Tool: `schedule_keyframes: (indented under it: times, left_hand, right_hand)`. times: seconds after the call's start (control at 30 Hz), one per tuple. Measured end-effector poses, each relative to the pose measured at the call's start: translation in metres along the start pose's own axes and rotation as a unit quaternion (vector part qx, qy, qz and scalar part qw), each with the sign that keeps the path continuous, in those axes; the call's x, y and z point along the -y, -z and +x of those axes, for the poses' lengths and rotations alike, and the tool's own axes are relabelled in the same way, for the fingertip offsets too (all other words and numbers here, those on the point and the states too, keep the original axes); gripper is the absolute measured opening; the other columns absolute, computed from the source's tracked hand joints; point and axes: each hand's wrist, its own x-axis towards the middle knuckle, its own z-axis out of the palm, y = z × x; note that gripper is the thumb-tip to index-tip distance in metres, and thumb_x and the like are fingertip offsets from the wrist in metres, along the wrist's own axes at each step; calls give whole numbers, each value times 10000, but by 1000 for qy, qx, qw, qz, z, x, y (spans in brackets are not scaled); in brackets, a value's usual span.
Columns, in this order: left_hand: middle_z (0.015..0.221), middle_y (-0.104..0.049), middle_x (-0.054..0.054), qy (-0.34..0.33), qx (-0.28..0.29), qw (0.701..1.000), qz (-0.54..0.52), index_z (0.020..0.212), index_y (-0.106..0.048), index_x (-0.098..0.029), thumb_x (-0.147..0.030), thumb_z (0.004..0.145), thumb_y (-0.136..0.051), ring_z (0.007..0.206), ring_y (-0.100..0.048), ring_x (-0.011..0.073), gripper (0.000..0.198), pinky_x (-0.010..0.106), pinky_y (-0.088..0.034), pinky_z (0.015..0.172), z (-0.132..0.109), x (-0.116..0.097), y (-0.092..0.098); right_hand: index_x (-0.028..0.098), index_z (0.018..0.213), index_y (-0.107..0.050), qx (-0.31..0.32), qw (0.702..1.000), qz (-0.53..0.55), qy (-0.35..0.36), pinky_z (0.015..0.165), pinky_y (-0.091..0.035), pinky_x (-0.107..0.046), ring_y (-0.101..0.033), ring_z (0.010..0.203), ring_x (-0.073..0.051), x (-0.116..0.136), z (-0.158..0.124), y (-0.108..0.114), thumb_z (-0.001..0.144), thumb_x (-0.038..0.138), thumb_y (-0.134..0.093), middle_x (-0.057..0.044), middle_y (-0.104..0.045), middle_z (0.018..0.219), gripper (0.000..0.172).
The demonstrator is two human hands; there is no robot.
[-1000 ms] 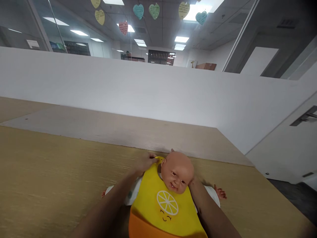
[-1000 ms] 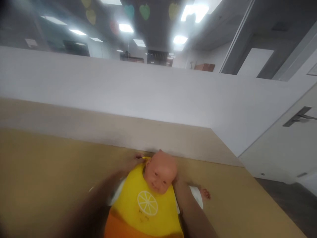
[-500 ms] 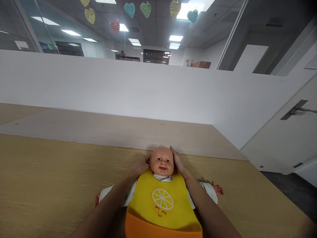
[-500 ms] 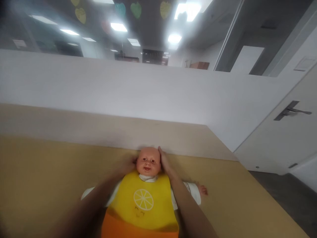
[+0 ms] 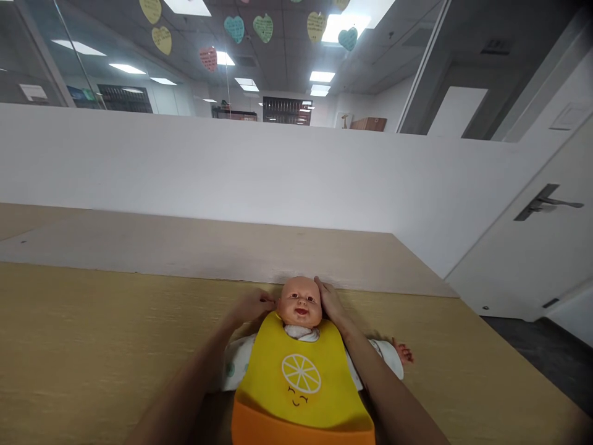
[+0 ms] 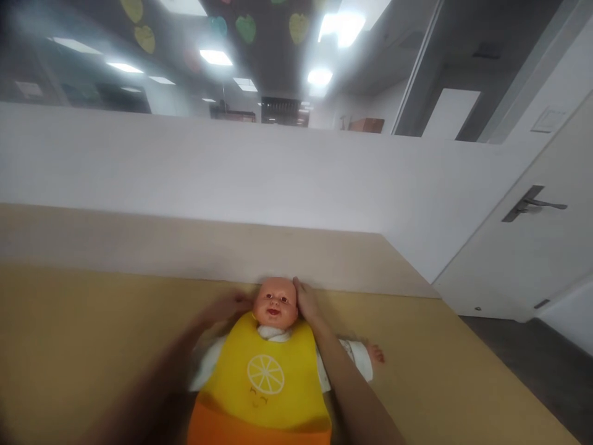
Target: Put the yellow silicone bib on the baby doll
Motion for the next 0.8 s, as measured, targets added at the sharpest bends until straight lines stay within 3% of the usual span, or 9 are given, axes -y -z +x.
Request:
schedule_keyframes:
  times: [0.07, 0.2, 0.33, 0.4, 0.47, 0.6, 0.7, 0.8]
  left_hand:
    - [430, -407, -44, -7, -5, 999, 47, 478, -480, -184, -279, 665, -611, 477, -365, 111, 247, 257, -215, 532, -3, -4, 3]
    - [454, -415, -45, -27, -10, 996, 87, 509, -475, -192, -292, 660, -616, 462, -375, 111, 229, 257, -222, 527, -9, -11, 1]
    - [438, -416, -45, -51, -1, 994, 98, 552, -493, -201, -525, 738, -612, 437, -400, 125, 393, 257, -252, 517, -9, -8, -5]
    - [487, -507, -22, -61, 1, 994, 96, 635, -586, -202, -642, 732, -600, 477, -476, 158, 451, 266, -304, 536, -7, -4, -8]
    - [645, -646, 31, -80, -16, 992, 99, 742, -670, -202, -698, 717, -597, 640, -591, 221, 502, 285, -375, 615, -9, -1, -12]
    - [1030, -727, 94, -95, -15, 990, 106, 966, -736, -214, -668, 739, -614, 1033, -610, 329, 523, 342, -417, 847, -29, -8, -22]
    - [1097, -714, 110, -85, -19, 993, 74, 1059, -728, -212, -585, 714, -698, 1107, -589, 358, 509, 374, -420, 904, -54, -18, -34]
    - [1113, -705, 129, -95, -20, 995, -33, 1055, -722, -187, -469, 671, -780, 1113, -600, 335, 480, 353, -455, 888, -71, -22, -46]
  right_hand:
    - [108, 810, -685, 0, 999, -37, 7, 742, -441, -335, -626, 855, -269, 2, -3, 4, 828, 683, -428, -117, -702, 837, 631]
    - [125, 747, -666, -14, 991, -128, 47, 682, -411, -330, -615, 799, -262, 5, -12, 15, 883, 659, -313, -118, -697, 822, 655]
    - [147, 727, -651, 30, 984, -168, 57, 603, -361, -287, -578, 716, -215, 4, -21, 25, 876, 520, -384, -66, -678, 755, 482]
    - [156, 731, -646, 51, 984, -162, 53, 593, -356, -269, -565, 705, -195, 4, -28, 29, 859, 485, -422, -50, -673, 758, 418]
    - [161, 754, -652, 60, 986, -145, 54, 627, -385, -269, -575, 744, -199, 5, -38, 31, 875, 518, -403, -53, -679, 787, 451]
    - [164, 807, -686, 65, 989, -126, 41, 765, -429, -319, -614, 836, -243, 10, -64, 32, 902, 635, -314, -91, -695, 832, 607]
    - [147, 822, -708, 50, 985, -158, 39, 852, -417, -362, -624, 897, -280, 13, -79, 27, 891, 693, -301, -129, -703, 883, 685]
    - [137, 919, -725, 7, 985, -169, 31, 869, -413, -377, -628, 947, -297, 14, -86, 18, 887, 720, -283, -146, -704, 966, 733]
